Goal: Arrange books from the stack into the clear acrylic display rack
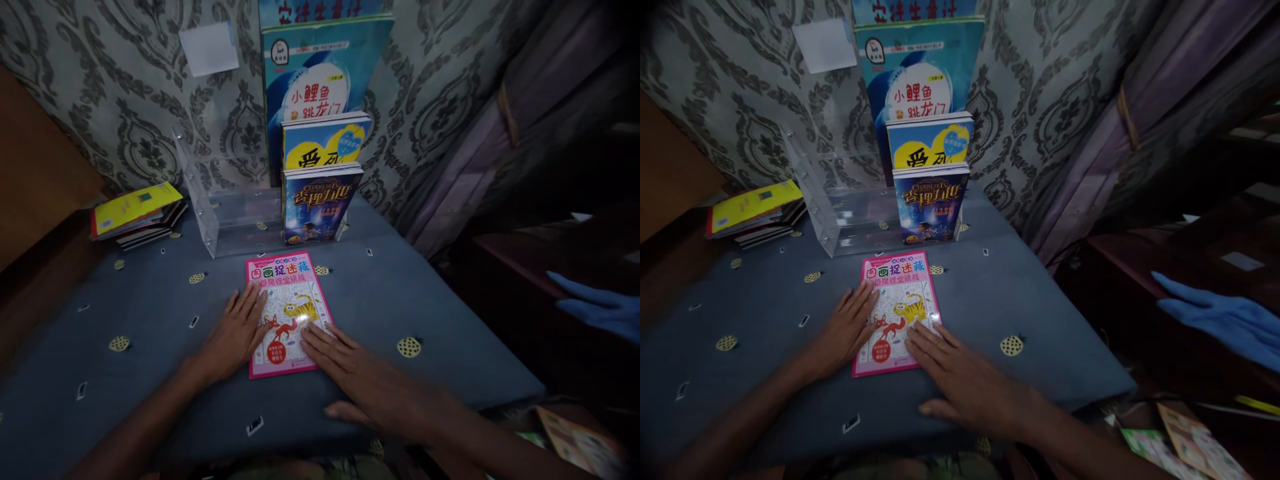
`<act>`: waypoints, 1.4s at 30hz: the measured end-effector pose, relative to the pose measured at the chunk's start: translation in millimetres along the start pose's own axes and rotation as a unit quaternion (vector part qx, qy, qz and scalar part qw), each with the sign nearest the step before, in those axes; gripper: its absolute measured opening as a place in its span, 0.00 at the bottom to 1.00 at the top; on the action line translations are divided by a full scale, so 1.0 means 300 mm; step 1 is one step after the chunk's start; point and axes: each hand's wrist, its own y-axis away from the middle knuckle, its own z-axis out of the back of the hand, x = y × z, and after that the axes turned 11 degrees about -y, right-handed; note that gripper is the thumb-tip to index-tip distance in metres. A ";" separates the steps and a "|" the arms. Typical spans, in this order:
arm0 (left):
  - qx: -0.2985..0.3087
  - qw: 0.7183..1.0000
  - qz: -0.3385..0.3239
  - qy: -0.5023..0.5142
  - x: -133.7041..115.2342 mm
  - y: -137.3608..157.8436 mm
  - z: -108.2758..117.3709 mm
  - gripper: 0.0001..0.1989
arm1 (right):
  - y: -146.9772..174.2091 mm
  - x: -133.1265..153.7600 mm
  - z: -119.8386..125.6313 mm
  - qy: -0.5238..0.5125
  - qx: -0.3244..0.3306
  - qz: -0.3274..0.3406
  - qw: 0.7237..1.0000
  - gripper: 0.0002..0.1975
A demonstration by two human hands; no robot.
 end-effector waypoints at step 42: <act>0.052 0.992 0.076 0.084 0.145 -0.183 -0.003 0.35 | -0.353 -0.347 0.108 0.149 -0.149 -0.120 0.970 0.30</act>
